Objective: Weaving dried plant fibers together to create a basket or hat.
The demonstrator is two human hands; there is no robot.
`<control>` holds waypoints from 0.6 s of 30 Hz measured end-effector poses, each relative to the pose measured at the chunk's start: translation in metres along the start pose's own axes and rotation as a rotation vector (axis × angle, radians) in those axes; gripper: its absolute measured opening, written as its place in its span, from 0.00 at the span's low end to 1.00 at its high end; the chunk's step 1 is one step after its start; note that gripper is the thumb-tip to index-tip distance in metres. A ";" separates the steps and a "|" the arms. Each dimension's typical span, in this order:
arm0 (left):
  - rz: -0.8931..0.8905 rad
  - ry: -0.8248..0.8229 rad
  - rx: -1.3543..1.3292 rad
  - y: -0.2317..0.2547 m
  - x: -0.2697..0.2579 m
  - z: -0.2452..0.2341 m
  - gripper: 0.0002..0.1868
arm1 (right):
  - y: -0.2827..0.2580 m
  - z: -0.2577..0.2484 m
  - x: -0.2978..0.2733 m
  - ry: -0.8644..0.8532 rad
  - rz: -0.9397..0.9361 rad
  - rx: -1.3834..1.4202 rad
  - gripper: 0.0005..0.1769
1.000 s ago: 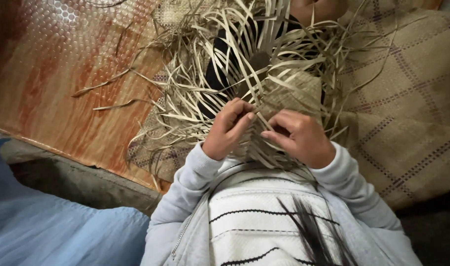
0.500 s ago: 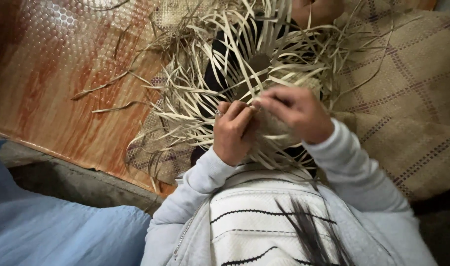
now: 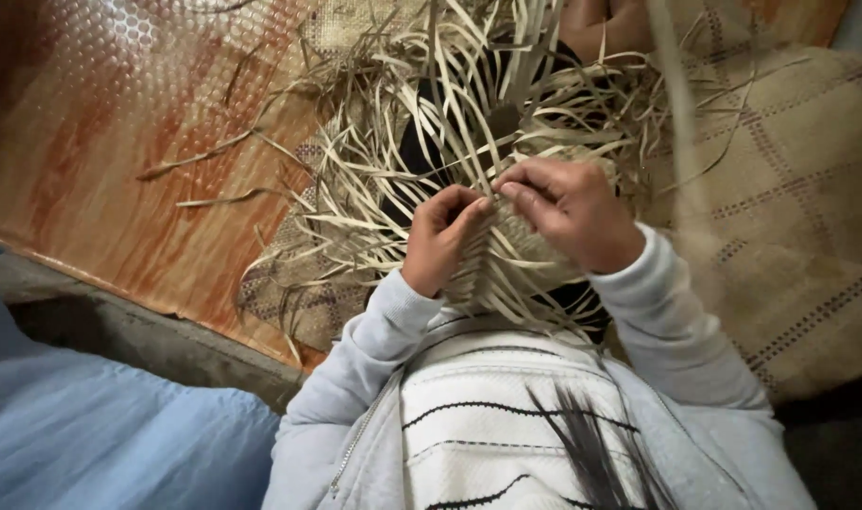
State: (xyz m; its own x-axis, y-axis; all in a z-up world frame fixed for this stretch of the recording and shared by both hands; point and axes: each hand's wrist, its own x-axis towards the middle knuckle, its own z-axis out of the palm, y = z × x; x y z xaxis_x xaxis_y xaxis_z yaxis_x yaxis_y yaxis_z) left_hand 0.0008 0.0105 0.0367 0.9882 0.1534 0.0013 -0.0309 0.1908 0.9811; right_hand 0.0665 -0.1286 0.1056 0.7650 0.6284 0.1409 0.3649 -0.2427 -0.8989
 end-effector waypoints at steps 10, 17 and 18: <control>0.082 -0.043 0.123 0.000 0.005 -0.002 0.08 | 0.022 0.006 -0.003 0.036 -0.069 -0.136 0.06; 0.037 -0.132 0.335 0.000 0.023 -0.017 0.10 | 0.043 0.020 -0.026 -0.025 -0.239 -0.171 0.03; 0.038 -0.130 0.336 0.007 0.027 -0.016 0.10 | 0.041 0.022 -0.027 -0.026 -0.240 -0.171 0.03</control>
State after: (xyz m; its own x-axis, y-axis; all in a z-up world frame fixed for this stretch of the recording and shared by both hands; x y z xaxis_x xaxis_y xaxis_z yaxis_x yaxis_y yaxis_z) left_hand 0.0251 0.0315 0.0403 0.9988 0.0252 0.0424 -0.0383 -0.1450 0.9887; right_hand 0.0491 -0.1389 0.0562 0.6328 0.7011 0.3287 0.6197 -0.2042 -0.7578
